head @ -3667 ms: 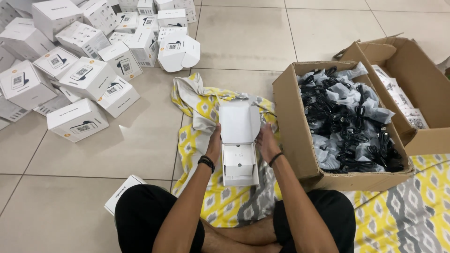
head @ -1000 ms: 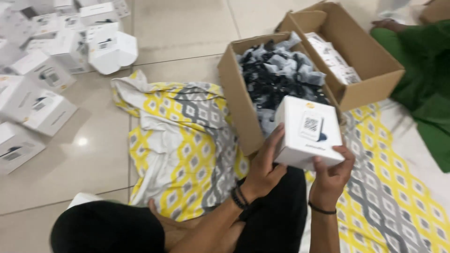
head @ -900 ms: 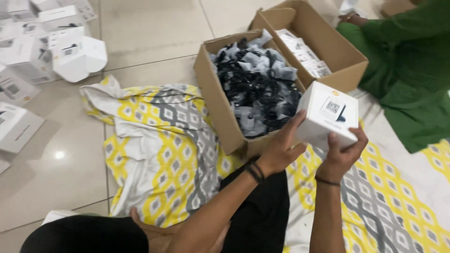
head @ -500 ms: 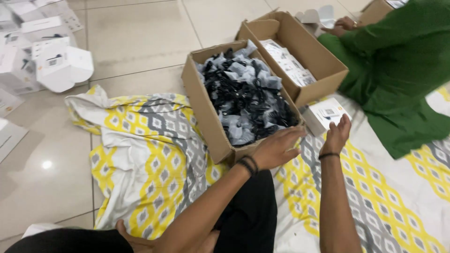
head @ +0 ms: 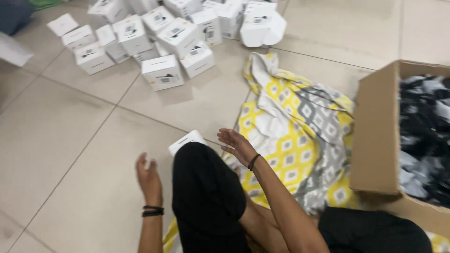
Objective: The person sits on the floor and repeatedly packs small white boxes. They open each box, place a black cable wrapped in a plastic bag inside, close the box, and set it aside. The process is repeated for multiple boxes.
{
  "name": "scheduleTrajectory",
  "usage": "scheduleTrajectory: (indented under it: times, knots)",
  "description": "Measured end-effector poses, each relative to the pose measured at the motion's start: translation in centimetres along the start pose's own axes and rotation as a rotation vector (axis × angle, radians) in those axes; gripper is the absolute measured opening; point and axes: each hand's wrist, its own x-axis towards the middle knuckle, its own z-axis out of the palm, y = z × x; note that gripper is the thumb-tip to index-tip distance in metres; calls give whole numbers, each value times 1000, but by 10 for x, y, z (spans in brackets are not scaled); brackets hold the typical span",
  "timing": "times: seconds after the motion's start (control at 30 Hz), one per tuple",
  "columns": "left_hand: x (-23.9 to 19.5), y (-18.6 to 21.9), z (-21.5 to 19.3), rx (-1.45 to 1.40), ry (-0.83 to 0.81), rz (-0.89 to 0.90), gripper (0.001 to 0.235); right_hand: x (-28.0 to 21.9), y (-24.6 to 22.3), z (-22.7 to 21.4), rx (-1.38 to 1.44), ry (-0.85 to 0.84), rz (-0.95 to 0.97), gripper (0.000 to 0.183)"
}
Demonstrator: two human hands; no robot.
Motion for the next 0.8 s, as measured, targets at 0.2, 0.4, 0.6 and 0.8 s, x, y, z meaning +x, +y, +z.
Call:
scheduleTrajectory:
  times: [0.2,0.4,0.6,0.8]
  knots:
    - [-7,-171,56,-80,-436,-5,76,173,209,-115,-964,-257,-215,52]
    - [108,34,104,-394,-652,-65,76,45,-13,40,-230,29,3,69]
    - [124,195,170,-308,-996,256,60,-38,-96,-49,-367,393,-652,86]
    - [32,212,286,-168,-1654,223,51,-167,-80,-97,-228,318,-321,83]
